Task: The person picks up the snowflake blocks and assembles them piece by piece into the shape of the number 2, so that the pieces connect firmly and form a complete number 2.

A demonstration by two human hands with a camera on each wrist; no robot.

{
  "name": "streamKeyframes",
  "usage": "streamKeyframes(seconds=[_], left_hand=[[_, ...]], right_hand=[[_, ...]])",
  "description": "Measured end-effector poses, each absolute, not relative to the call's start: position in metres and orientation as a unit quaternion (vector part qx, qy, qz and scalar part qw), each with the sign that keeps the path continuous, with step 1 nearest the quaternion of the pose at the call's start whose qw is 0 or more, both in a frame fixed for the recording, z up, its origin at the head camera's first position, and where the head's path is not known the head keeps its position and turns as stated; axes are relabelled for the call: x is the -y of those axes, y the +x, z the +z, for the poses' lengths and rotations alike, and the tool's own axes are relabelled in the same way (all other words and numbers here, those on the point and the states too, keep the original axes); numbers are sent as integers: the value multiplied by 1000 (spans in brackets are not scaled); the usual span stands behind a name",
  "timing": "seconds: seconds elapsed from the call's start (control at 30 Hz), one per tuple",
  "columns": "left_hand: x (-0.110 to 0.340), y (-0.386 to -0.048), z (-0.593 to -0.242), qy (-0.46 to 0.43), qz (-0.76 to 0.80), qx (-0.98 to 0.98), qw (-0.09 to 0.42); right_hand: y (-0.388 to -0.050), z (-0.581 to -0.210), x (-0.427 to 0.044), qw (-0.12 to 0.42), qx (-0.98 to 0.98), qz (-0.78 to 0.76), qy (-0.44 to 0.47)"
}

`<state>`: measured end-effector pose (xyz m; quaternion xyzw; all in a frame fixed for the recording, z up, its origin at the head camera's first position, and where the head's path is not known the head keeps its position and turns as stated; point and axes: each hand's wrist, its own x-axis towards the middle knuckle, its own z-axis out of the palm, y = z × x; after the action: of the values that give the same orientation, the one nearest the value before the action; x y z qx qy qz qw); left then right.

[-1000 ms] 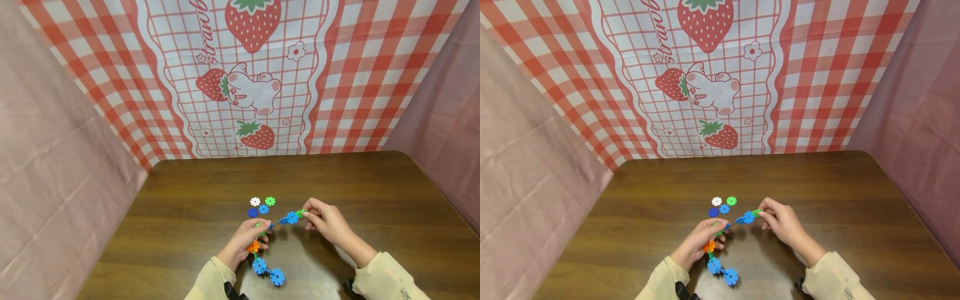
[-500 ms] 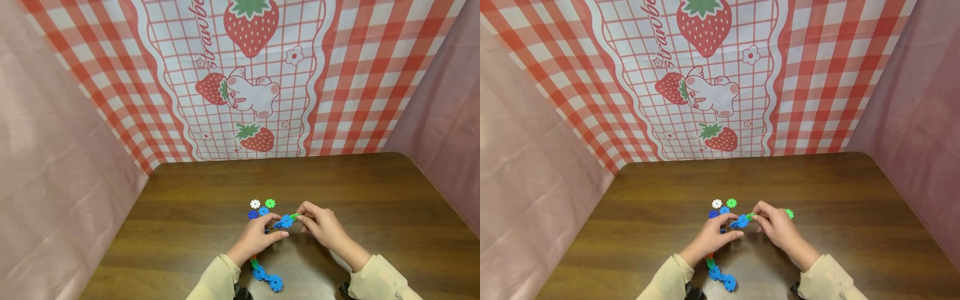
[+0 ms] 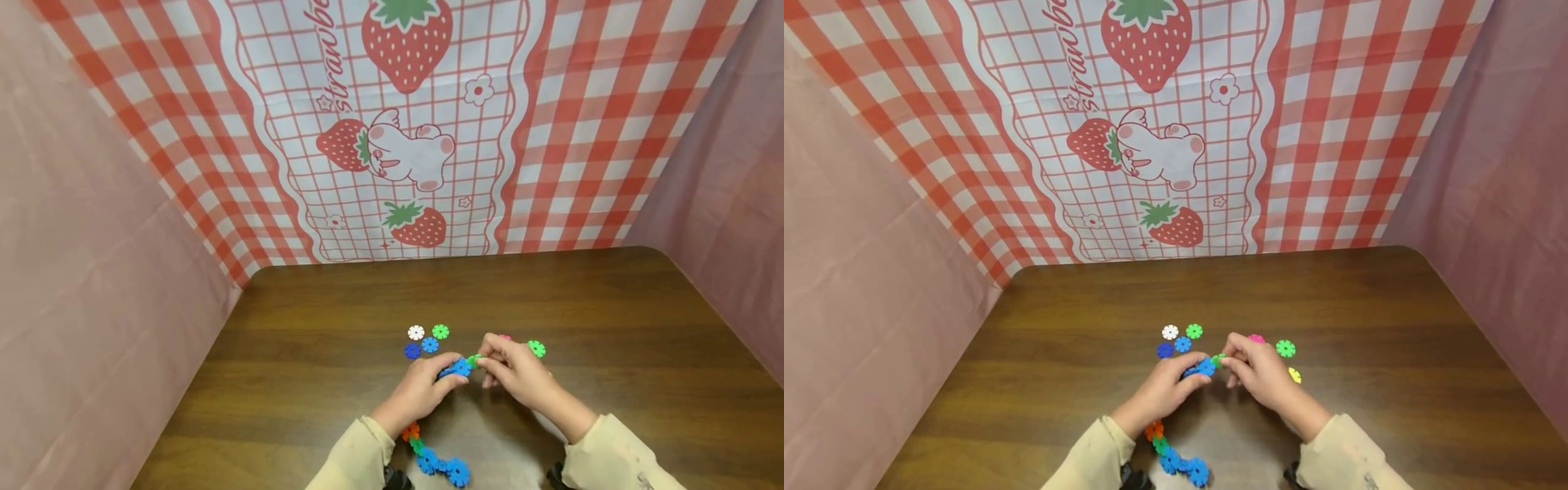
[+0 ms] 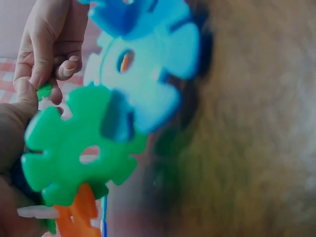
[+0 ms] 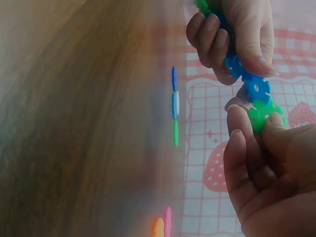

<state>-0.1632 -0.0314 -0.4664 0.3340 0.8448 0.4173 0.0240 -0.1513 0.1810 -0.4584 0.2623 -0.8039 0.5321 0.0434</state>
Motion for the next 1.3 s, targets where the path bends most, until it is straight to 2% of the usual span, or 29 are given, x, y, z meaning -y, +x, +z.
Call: streamKeyframes(seconds=[0.23, 0.47, 0.7, 1.07, 1.3], left_hand=[[32, -163, -471, 339, 412, -845, 32], [36, -161, -471, 323, 417, -848, 45], [40, -159, -469, 305, 393, -864, 78], [40, -160, -468, 299, 356, -881, 82], [38, -159, -465, 295, 349, -883, 108]], right_hand=[[-150, -461, -183, 1, 803, 533, 265], [-148, -462, -174, 49, 824, 496, 269], [-144, -458, -184, 3, 862, 454, 225], [-135, -463, -231, 83, 940, 309, 118], [-130, -466, -245, 34, 968, 239, 66]])
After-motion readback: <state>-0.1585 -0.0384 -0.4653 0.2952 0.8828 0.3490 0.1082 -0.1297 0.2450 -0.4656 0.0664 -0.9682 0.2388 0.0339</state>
